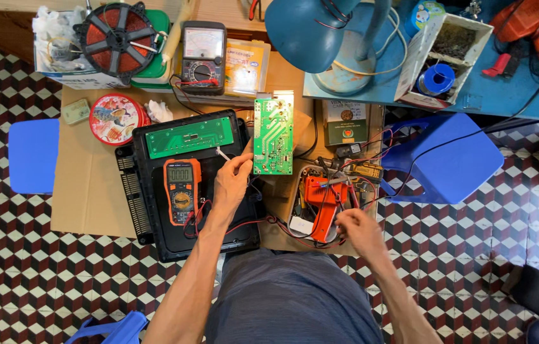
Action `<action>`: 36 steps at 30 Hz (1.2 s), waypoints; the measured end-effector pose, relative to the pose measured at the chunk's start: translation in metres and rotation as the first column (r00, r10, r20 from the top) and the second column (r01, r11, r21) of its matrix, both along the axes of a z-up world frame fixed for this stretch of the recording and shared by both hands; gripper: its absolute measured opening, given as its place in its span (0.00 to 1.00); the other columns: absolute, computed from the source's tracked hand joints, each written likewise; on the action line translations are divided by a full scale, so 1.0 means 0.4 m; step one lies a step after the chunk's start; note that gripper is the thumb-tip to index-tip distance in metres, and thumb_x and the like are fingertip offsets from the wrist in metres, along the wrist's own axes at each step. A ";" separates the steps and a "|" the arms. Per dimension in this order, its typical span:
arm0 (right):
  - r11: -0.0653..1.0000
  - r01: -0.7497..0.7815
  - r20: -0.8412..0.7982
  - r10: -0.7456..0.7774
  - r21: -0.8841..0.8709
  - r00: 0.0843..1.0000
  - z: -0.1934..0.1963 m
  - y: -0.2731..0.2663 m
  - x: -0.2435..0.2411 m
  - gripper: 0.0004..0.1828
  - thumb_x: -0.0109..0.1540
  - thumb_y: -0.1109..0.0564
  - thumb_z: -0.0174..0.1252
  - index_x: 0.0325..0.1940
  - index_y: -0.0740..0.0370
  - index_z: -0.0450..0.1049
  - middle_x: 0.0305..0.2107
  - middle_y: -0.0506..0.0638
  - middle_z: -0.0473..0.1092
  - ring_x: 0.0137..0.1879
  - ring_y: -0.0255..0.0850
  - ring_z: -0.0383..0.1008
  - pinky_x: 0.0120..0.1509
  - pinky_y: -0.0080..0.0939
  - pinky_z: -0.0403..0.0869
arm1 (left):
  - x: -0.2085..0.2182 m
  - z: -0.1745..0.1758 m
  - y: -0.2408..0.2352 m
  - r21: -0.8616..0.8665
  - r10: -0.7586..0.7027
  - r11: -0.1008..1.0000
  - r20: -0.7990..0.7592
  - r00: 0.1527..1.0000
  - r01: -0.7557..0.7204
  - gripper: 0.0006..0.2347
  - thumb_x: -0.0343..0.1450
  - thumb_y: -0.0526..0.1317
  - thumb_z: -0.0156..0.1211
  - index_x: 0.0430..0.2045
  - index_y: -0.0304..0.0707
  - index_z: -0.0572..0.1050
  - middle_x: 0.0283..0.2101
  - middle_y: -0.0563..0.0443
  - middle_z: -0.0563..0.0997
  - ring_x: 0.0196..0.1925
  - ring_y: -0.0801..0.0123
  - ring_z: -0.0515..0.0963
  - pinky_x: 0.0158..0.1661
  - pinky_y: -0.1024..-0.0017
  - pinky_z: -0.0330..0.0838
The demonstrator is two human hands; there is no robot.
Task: The person uses a multimeter to test points on a circuit board, then uses a hot air gun to apply heat to the board. They handle the board and tools throughout the process.
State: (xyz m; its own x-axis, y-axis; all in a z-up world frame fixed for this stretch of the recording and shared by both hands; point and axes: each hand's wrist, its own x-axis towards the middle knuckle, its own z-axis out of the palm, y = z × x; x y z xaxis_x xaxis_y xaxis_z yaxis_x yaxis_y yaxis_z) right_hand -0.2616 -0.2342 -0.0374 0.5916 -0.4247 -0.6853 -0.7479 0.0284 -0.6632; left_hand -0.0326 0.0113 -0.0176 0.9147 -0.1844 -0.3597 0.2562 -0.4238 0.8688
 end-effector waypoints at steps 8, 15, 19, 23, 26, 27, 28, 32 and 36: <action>0.947 -0.131 0.014 0.141 -0.294 0.990 -0.099 0.097 -0.014 0.18 0.59 0.46 0.61 0.46 0.60 0.79 0.29 0.55 0.79 0.37 0.45 0.82 0.43 0.44 0.77 | -0.136 0.056 0.054 -0.031 0.100 0.995 0.132 0.986 -0.097 0.13 0.75 0.39 0.57 0.51 0.36 0.79 0.43 0.49 0.85 0.41 0.72 0.81 0.44 0.74 0.75; 0.957 0.138 -0.018 -0.147 -0.256 0.989 0.048 0.016 -0.030 0.22 0.66 0.45 0.57 0.37 0.69 0.81 0.29 0.58 0.79 0.34 0.45 0.76 0.41 0.47 0.73 | -0.203 0.021 -0.022 -0.091 -0.032 0.996 -0.110 0.993 0.023 0.14 0.73 0.40 0.54 0.51 0.39 0.80 0.30 0.48 0.88 0.28 0.73 0.82 0.32 0.76 0.75; 0.897 0.417 -0.004 -0.422 -0.148 0.906 0.038 -0.025 -0.088 0.25 0.67 0.44 0.53 0.39 0.70 0.83 0.31 0.58 0.81 0.36 0.39 0.80 0.47 0.38 0.77 | -0.210 -0.079 -0.124 -0.218 -0.211 0.963 -0.240 0.947 0.159 0.13 0.74 0.44 0.59 0.37 0.33 0.85 0.19 0.39 0.85 0.19 0.66 0.76 0.24 0.70 0.69; 0.887 0.452 -0.005 -0.454 -0.091 0.891 -0.029 -0.054 -0.177 0.22 0.67 0.46 0.50 0.46 0.66 0.80 0.33 0.54 0.82 0.39 0.38 0.83 0.50 0.38 0.80 | -0.180 -0.176 -0.167 -0.260 -0.480 0.875 -0.375 0.793 0.408 0.28 0.74 0.54 0.51 0.23 0.22 0.89 0.17 0.44 0.88 0.21 0.68 0.84 0.33 0.73 0.80; 0.862 0.498 -0.048 -0.504 -0.093 0.863 -0.048 -0.036 -0.227 0.20 0.66 0.47 0.53 0.51 0.64 0.80 0.33 0.55 0.80 0.41 0.38 0.82 0.51 0.39 0.79 | -0.193 -0.206 -0.193 -0.250 -0.498 0.866 -0.373 0.783 0.432 0.33 0.74 0.58 0.47 0.22 0.20 0.89 0.20 0.41 0.88 0.24 0.66 0.86 0.35 0.72 0.82; 0.852 0.514 -0.046 -0.520 -0.097 0.853 -0.037 -0.040 -0.226 0.20 0.66 0.48 0.54 0.51 0.64 0.80 0.33 0.56 0.80 0.41 0.38 0.82 0.51 0.39 0.79 | -0.190 -0.203 -0.203 -0.285 -0.498 0.866 -0.397 0.771 0.412 0.31 0.74 0.57 0.46 0.28 0.23 0.89 0.24 0.41 0.89 0.25 0.67 0.85 0.35 0.72 0.81; 0.852 0.517 -0.021 -0.520 -0.088 0.854 -0.018 -0.048 -0.222 0.20 0.66 0.48 0.54 0.51 0.65 0.80 0.33 0.55 0.80 0.41 0.38 0.82 0.51 0.39 0.79 | -0.192 -0.202 -0.209 -0.314 -0.490 0.868 -0.425 0.761 0.384 0.30 0.74 0.57 0.45 0.33 0.25 0.89 0.28 0.42 0.89 0.27 0.67 0.85 0.35 0.72 0.81; 0.838 0.540 0.020 -0.540 -0.073 0.841 0.103 -0.086 -0.177 0.19 0.64 0.49 0.56 0.51 0.64 0.80 0.33 0.54 0.81 0.41 0.38 0.80 0.50 0.38 0.78 | -0.214 -0.141 -0.243 -0.340 -0.466 0.874 -0.377 0.801 0.349 0.24 0.74 0.54 0.39 0.55 0.44 0.78 0.37 0.49 0.85 0.29 0.70 0.79 0.34 0.73 0.76; 0.866 0.483 -0.041 -0.491 -0.132 0.870 0.212 -0.160 -0.169 0.19 0.65 0.47 0.54 0.53 0.61 0.79 0.34 0.52 0.78 0.42 0.37 0.77 0.41 0.49 0.72 | -0.268 -0.080 -0.328 -0.409 -0.440 0.857 -0.259 0.860 0.315 0.20 0.74 0.47 0.50 0.59 0.41 0.74 0.37 0.50 0.85 0.31 0.74 0.82 0.35 0.74 0.76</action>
State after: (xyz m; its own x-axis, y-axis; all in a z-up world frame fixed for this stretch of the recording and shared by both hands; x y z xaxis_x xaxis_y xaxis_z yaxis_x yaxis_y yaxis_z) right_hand -0.3293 -0.2984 0.0474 0.2409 -0.7237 -0.6467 -0.7035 0.3288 -0.6301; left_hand -0.1399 -0.1198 -0.0497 0.5844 -0.6572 -0.4760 0.4354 -0.2410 0.8673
